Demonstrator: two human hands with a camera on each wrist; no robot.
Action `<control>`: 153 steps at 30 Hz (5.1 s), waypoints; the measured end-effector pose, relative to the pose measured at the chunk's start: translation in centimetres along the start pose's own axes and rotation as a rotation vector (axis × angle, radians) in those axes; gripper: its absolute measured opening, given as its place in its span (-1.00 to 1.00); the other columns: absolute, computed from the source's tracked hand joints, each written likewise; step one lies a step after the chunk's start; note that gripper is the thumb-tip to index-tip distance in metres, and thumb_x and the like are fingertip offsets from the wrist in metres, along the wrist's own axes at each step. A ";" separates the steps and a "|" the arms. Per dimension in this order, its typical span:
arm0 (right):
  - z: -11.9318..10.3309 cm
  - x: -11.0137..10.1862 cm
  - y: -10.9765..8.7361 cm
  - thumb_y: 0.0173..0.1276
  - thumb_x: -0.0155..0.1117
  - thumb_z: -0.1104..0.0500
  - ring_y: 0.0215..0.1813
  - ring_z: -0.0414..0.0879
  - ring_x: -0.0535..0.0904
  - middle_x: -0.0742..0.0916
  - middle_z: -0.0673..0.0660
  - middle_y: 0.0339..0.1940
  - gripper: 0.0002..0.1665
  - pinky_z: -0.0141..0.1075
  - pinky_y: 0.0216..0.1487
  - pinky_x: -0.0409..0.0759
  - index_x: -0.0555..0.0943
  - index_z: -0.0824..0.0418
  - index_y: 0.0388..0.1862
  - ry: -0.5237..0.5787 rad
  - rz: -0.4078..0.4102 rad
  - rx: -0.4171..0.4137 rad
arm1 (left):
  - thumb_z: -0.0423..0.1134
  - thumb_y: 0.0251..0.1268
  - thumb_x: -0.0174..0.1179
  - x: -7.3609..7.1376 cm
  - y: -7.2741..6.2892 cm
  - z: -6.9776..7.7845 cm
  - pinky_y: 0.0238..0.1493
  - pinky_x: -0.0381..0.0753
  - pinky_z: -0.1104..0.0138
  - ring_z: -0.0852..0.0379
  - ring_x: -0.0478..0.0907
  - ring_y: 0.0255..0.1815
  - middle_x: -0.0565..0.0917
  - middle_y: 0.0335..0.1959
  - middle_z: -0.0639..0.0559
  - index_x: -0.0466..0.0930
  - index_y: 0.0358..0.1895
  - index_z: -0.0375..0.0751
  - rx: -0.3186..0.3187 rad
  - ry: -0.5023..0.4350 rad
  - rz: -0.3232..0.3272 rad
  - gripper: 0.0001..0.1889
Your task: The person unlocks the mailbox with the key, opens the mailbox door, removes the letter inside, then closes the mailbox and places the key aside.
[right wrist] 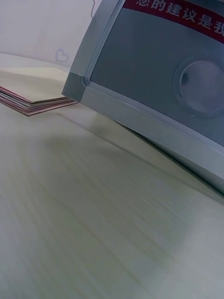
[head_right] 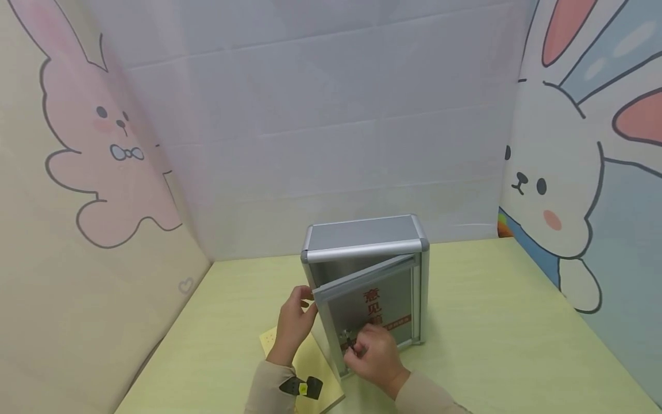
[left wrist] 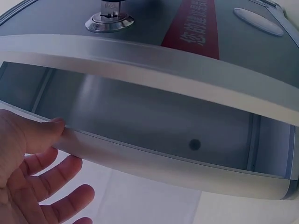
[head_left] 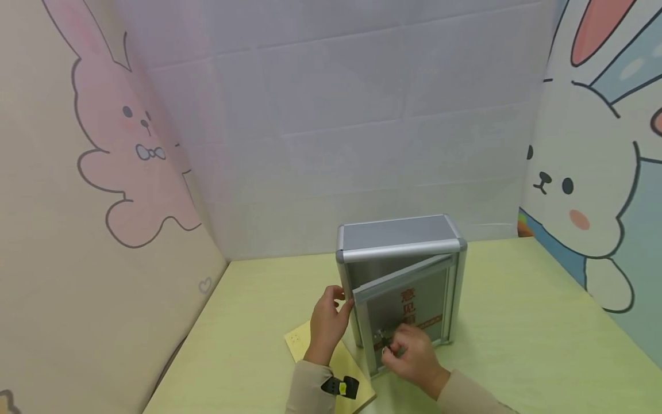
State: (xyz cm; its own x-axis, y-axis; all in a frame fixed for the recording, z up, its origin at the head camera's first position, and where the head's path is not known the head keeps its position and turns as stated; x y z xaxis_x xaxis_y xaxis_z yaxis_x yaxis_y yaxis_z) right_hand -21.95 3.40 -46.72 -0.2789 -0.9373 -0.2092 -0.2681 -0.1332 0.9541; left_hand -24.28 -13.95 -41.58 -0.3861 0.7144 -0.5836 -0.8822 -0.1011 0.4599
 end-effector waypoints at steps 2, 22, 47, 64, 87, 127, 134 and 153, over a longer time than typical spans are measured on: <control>0.0 0.1 0.0 -0.36 0.17 0.34 -0.62 -0.35 0.26 0.40 -0.12 -0.74 -0.70 -0.60 -0.57 0.22 0.26 0.03 -0.78 -0.014 -0.005 0.004 | -0.37 0.13 0.32 -0.1 0.0 0.0 -0.34 0.48 0.23 -0.06 0.55 -0.34 0.65 -0.31 -0.06 0.50 -0.21 -0.27 0.012 0.010 0.007 -0.80; 0.3 1.3 0.9 -0.29 0.15 0.31 -0.60 -0.41 0.20 0.39 -0.12 -0.76 -0.73 -0.58 -0.62 0.21 0.26 0.04 -0.82 -0.090 -0.029 0.061 | -0.41 0.11 0.33 -0.2 0.1 0.1 -0.36 0.48 0.24 -0.08 0.53 -0.38 0.65 -0.32 -0.06 0.51 -0.25 -0.26 0.006 0.026 -0.006 -0.81; 0.2 2.4 1.7 -0.33 0.27 0.32 -0.62 -0.46 0.05 0.28 -0.16 -0.78 -0.59 -0.51 -0.70 0.11 0.21 0.00 -0.83 -0.356 -0.098 0.198 | -0.38 0.13 0.31 -0.2 0.0 0.2 -0.36 0.48 0.25 0.00 0.53 -0.40 0.65 -0.32 -0.03 0.50 -0.26 -0.23 -0.015 0.044 -0.014 -0.82; 0.5 3.0 2.0 -0.29 0.27 0.32 -0.66 -0.38 0.14 0.30 -0.14 -0.78 -0.63 -0.50 -0.69 0.15 0.25 0.05 -0.84 -0.361 -0.093 0.207 | -0.39 0.19 0.26 -0.3 0.0 0.2 -0.40 0.45 0.29 -0.06 0.54 -0.38 0.65 -0.30 -0.08 0.51 -0.22 -0.28 -0.009 -0.011 -0.027 -0.85; 1.3 2.2 1.2 0.30 0.30 0.05 -0.45 -0.05 0.55 0.68 0.15 -0.58 -0.66 -0.20 -0.33 0.46 0.71 0.35 -0.27 0.248 -0.271 1.273 | -0.27 0.11 0.37 0.0 -0.2 0.3 -0.48 0.41 0.33 0.07 0.48 -0.45 0.65 -0.33 -0.05 0.53 -0.21 -0.29 -0.006 0.069 0.009 -0.74; -0.2 2.5 2.3 0.32 0.29 0.11 -0.43 -0.05 0.62 0.63 0.07 -0.55 -0.69 -0.06 -0.16 0.59 0.53 0.34 -0.44 0.281 -0.143 1.384 | -0.26 0.14 0.35 -0.1 -0.2 0.3 -0.54 0.33 0.37 0.19 0.37 -0.54 0.65 -0.30 -0.07 0.51 -0.20 -0.28 -0.028 0.032 -0.012 -0.74; -0.4 2.1 2.5 0.40 0.16 0.14 -0.46 -0.06 0.59 0.58 -0.01 -0.70 -0.66 -0.09 -0.18 0.54 0.55 0.35 -0.51 0.259 -0.160 1.380 | -0.27 0.13 0.36 -0.1 -0.3 0.5 -0.55 0.31 0.37 0.20 0.35 -0.56 0.65 -0.32 -0.05 0.51 -0.23 -0.27 -0.048 0.030 0.001 -0.75; -0.6 1.9 2.1 0.31 0.23 0.16 -0.55 -0.10 0.47 0.50 -0.02 -0.76 -0.71 -0.25 -0.26 0.39 0.57 0.36 -0.50 0.250 -0.139 1.394 | -0.27 0.12 0.36 0.1 -0.4 0.4 -0.55 0.32 0.36 0.21 0.36 -0.56 0.65 -0.32 -0.02 0.50 -0.22 -0.24 -0.055 0.028 0.007 -0.75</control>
State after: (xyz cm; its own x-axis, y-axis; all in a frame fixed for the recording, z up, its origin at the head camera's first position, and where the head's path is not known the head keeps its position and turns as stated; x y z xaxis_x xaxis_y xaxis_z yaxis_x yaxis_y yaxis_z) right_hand -22.52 1.16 -44.95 -0.0475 -0.9939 -0.0998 -0.9944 0.0565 -0.0894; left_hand -23.85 -13.57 -41.55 -0.3990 0.6937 -0.5996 -0.8927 -0.1443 0.4270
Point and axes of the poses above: each hand's wrist, its own y-axis towards the middle knuckle, its own x-axis out of the palm, z = x × y, the point moved 2 cm from there along y, towards the middle knuckle
